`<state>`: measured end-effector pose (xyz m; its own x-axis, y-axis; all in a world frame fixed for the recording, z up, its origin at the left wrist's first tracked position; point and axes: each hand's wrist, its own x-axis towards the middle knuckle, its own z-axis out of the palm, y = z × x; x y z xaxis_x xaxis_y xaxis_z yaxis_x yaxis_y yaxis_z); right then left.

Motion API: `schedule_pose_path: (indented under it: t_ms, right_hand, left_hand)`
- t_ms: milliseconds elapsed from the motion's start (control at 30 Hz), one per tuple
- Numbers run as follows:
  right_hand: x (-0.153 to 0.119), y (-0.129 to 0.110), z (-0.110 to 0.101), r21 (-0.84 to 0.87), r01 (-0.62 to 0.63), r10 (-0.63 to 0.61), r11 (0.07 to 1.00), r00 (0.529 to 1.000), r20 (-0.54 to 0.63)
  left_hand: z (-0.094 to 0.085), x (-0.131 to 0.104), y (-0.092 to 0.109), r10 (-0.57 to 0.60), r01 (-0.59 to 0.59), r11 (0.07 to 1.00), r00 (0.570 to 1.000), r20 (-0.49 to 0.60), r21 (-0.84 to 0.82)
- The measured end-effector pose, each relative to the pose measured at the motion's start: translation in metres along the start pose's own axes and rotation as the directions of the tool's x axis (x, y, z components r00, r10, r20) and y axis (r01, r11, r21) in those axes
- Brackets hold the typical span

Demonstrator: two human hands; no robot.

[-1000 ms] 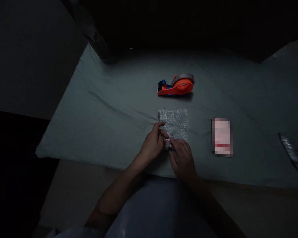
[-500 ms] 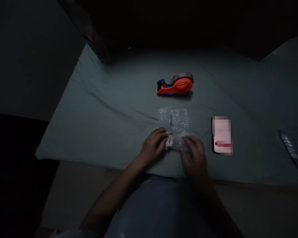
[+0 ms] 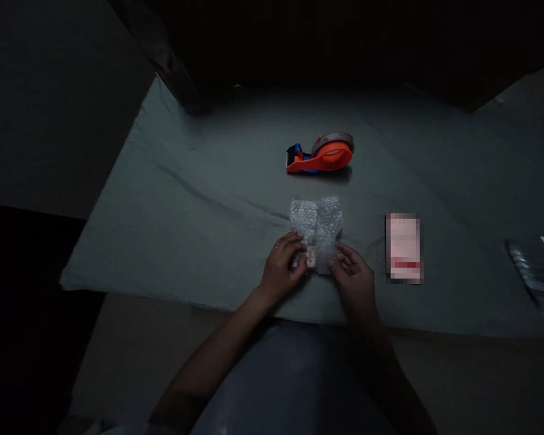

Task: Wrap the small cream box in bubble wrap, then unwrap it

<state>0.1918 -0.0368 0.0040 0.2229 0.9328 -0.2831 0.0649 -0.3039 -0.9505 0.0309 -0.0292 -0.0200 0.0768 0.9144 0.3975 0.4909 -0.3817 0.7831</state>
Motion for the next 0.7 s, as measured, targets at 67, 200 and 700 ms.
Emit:
schedule_pose_path:
  t_ms: [67, 200, 700]
  right_hand:
    - [-0.005, -0.009, 0.009, -0.055, 0.080, -0.077, 0.995, 0.996, 0.049]
    - [-0.015, -0.018, 0.024, -0.294, 0.377, -0.343, 0.878, 0.925, 0.162]
    - [-0.025, 0.004, 0.013, -0.473, 0.773, -0.623, 0.423, 0.627, 0.468]
  left_hand:
    - [0.003, -0.001, 0.000, 0.002, -0.001, 1.000, 0.999, -0.033, 0.014]
    - [0.006, -0.003, 0.000, 0.020, -0.018, 0.999, 0.998, -0.060, 0.044]
    - [-0.017, 0.011, 0.016, -0.219, 0.221, 0.975, 0.974, -0.065, 0.025]
